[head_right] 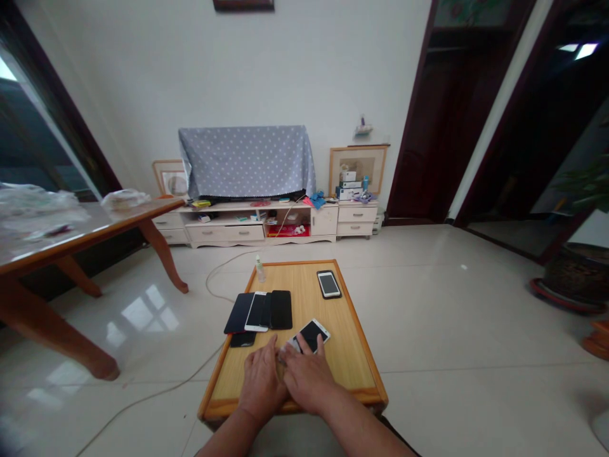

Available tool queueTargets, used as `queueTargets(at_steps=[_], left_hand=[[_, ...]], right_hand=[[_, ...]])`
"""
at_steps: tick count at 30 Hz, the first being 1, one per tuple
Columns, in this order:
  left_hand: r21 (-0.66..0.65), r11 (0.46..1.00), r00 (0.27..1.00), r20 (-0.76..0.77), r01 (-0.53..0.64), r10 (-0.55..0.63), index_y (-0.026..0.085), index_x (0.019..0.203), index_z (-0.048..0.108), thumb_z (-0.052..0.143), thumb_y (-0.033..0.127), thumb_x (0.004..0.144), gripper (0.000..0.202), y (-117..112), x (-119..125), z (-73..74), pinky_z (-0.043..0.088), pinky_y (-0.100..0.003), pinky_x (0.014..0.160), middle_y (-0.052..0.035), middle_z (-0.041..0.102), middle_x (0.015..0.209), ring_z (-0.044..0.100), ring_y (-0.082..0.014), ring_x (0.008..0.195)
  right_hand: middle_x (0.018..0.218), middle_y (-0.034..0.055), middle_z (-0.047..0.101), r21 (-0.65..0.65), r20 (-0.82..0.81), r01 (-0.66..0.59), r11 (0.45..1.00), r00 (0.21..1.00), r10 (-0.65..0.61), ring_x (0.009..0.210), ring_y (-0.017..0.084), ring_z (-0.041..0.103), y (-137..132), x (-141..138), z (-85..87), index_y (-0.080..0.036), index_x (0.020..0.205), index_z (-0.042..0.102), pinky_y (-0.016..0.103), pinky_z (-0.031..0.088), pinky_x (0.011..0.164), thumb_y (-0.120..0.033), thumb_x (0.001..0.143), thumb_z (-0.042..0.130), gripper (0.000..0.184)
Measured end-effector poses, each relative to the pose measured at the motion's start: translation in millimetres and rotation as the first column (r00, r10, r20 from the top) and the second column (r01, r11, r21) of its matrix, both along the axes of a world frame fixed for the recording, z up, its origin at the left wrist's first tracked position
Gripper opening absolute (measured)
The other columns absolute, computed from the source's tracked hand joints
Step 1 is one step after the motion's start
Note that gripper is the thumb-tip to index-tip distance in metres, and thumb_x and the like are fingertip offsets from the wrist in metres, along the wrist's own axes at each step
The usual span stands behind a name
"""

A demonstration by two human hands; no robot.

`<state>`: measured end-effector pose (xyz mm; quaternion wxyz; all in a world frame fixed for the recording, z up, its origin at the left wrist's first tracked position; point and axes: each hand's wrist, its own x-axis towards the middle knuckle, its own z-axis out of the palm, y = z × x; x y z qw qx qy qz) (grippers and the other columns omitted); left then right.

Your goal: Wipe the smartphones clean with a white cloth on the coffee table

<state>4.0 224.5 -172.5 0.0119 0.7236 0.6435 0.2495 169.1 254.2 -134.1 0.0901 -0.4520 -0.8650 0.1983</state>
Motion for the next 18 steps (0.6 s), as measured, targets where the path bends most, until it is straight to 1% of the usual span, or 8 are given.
queueTargets(at_steps=[2,4,7,8,12,13,16,18], left_hand=[[0.004,1.000,1.000,-0.006,-0.009,0.009,0.007,0.147,0.034,0.055,0.024,0.080,0.072,0,-1,-0.9,0.031,-0.048,0.109,-0.0171,0.065,0.126,0.058,-0.0292,0.117],[0.012,1.000,1.000,-0.013,-0.005,0.005,0.007,0.148,0.034,0.059,0.031,0.078,0.078,0,-1,-1.5,0.031,-0.049,0.110,-0.0184,0.063,0.130,0.057,-0.0310,0.118],[0.017,1.000,1.000,-0.017,-0.007,0.007,0.007,0.149,0.033,0.066,0.041,0.073,0.089,0,-1,-1.4,0.029,-0.050,0.111,-0.0188,0.062,0.133,0.056,-0.0334,0.120],[0.015,1.000,1.000,-0.020,-0.008,0.008,0.007,0.149,0.032,0.065,0.041,0.073,0.090,0,-1,-1.0,0.030,-0.049,0.111,-0.0186,0.062,0.132,0.056,-0.0333,0.121],[0.002,1.000,1.000,-0.025,0.000,0.000,0.006,0.148,0.033,0.059,0.030,0.077,0.079,0,0,1.7,0.031,-0.046,0.109,-0.0185,0.065,0.126,0.058,-0.0302,0.119],[0.001,1.000,1.000,-0.024,0.001,-0.001,0.006,0.148,0.034,0.059,0.030,0.077,0.079,0,1,2.4,0.031,-0.046,0.109,-0.0188,0.065,0.126,0.058,-0.0302,0.119],[0.013,1.000,1.000,-0.022,-0.014,0.014,0.005,0.147,0.035,0.064,0.036,0.074,0.084,1,2,3.7,0.031,-0.049,0.109,-0.0188,0.065,0.126,0.057,-0.0322,0.118],[0.026,0.999,0.999,-0.023,-0.022,0.023,0.007,0.147,0.036,0.066,0.038,0.072,0.086,1,3,4.0,0.031,-0.050,0.110,-0.0173,0.065,0.125,0.057,-0.0325,0.118]], right_hand=[[0.156,-0.0029,0.045,0.001,-0.003,-0.041,0.999,0.999,0.041,0.153,0.028,0.016,-2,-6,1.0,-0.038,0.151,0.040,0.069,-0.009,0.116,-0.030,0.099,0.036,0.053],[0.157,-0.0018,0.044,-0.010,0.028,0.047,0.999,0.999,-0.047,0.154,0.029,0.014,3,-6,4.6,-0.036,0.150,0.043,0.069,-0.009,0.116,-0.030,0.100,0.033,0.051],[0.159,0.0002,0.041,-0.023,0.067,0.201,0.979,0.978,-0.199,0.154,0.031,0.011,13,-3,8.5,-0.031,0.149,0.046,0.068,-0.006,0.116,-0.031,0.101,0.029,0.051],[0.159,0.0002,0.041,-0.023,0.060,0.207,0.978,0.977,-0.205,0.154,0.032,0.011,13,-4,8.3,-0.031,0.149,0.046,0.068,-0.006,0.116,-0.032,0.101,0.029,0.051],[0.157,-0.0014,0.044,-0.003,-0.019,0.085,0.996,0.996,-0.085,0.153,0.028,0.015,7,-11,3.2,-0.035,0.148,0.046,0.065,-0.010,0.117,-0.029,0.099,0.033,0.050],[0.157,-0.0020,0.044,-0.002,-0.014,0.083,0.997,0.996,-0.083,0.154,0.027,0.015,8,-12,2.4,-0.036,0.148,0.045,0.065,-0.011,0.117,-0.030,0.100,0.033,0.050],[0.159,-0.0029,0.040,-0.021,0.066,0.200,0.980,0.978,-0.198,0.154,0.027,0.011,23,-3,2.5,-0.037,0.150,0.043,0.065,-0.010,0.117,-0.034,0.101,0.029,0.050],[0.162,-0.0005,0.035,-0.023,0.107,0.302,0.953,0.949,-0.298,0.155,0.028,0.006,36,8,3.0,-0.034,0.153,0.038,0.068,-0.008,0.116,-0.034,0.102,0.026,0.053]])
